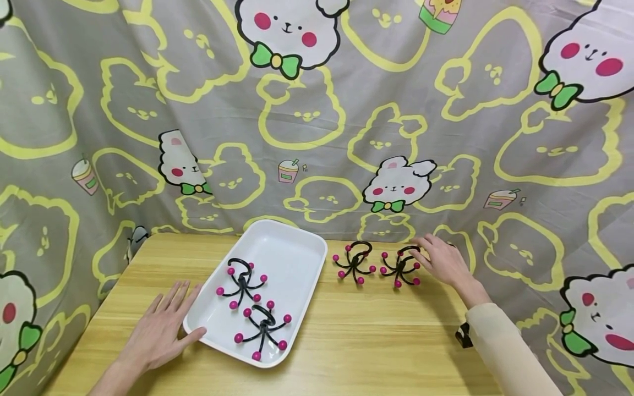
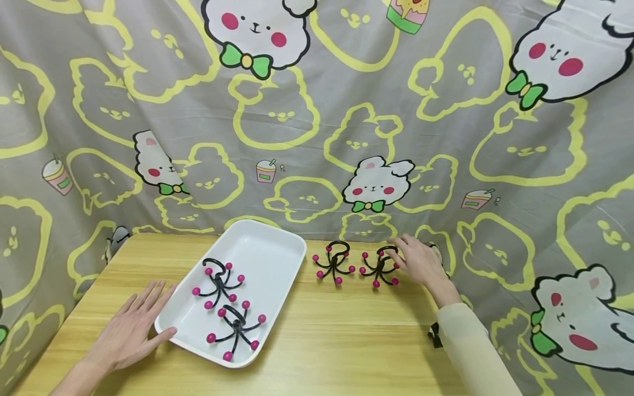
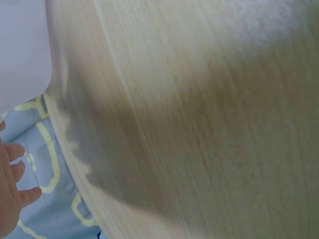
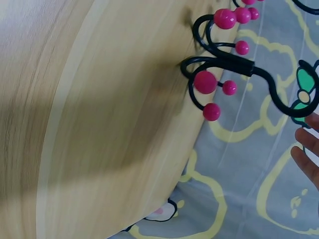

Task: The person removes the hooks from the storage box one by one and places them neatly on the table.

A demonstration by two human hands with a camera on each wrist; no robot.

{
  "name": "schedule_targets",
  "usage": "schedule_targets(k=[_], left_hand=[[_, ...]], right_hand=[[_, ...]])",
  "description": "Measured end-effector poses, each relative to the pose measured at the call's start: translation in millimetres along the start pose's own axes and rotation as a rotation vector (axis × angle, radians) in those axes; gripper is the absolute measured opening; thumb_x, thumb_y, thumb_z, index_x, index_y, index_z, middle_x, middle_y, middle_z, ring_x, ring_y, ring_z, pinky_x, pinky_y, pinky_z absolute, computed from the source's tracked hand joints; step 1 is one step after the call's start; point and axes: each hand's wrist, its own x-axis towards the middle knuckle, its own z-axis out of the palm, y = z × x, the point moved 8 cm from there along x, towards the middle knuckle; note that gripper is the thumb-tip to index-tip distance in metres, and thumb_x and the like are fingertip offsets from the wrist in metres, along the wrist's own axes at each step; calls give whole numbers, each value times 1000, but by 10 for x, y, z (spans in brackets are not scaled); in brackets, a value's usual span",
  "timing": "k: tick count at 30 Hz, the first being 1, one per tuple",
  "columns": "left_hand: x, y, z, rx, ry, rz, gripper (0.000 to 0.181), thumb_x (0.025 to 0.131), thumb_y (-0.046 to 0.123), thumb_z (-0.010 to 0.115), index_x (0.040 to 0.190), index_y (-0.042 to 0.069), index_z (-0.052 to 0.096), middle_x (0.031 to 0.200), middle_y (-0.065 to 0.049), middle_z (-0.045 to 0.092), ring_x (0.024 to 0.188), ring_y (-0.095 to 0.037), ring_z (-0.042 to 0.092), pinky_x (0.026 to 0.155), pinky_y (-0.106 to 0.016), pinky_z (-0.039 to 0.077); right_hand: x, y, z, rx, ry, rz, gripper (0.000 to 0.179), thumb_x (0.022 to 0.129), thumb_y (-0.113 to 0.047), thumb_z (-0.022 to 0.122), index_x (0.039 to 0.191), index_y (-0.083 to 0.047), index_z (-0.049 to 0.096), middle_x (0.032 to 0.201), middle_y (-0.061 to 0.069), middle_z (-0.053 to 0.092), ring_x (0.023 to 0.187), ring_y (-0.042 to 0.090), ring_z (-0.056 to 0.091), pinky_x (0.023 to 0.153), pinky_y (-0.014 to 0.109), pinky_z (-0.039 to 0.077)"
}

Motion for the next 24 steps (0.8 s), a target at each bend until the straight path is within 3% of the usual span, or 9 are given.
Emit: schedule_targets(k=[8, 12, 16, 24], left_hand=[[11, 5, -15, -8, -12, -4, 98, 91, 70, 65, 165, 13, 35, 166, -27, 41, 153, -46, 40, 120, -68, 35], [9, 8, -15, -13, -7, -3, 98, 90, 69, 65, 165, 13, 35, 165, -27, 42, 153, -47, 40, 120, -68, 35], [3, 12, -15, -10, 12, 4, 98, 89, 69, 66, 164, 13, 37, 164, -27, 43, 151, -47, 42, 118, -69, 37], [5, -3, 1, -9, 31, 20, 99, 90, 68, 66, 165, 13, 35, 163, -29, 43, 153, -47, 40, 117, -70, 37]], right_hand=[[-31, -113, -99, 40, -51, 72, 44, 103, -39, 67, 137, -12, 67, 124, 15, 70, 106, 38, 69, 75, 59, 59], [-34, -246, -191, 58, -48, 77, 51, 102, -43, 68, 142, -12, 63, 128, 17, 69, 110, 39, 68, 75, 60, 58], [-27, -428, -311, 55, -24, 48, 54, 99, -43, 71, 143, -13, 62, 129, 16, 69, 111, 37, 69, 74, 57, 60], [-25, -853, -454, 50, 41, -54, 62, 95, -45, 74, 144, -10, 60, 129, 15, 71, 111, 34, 71, 84, 52, 62]])
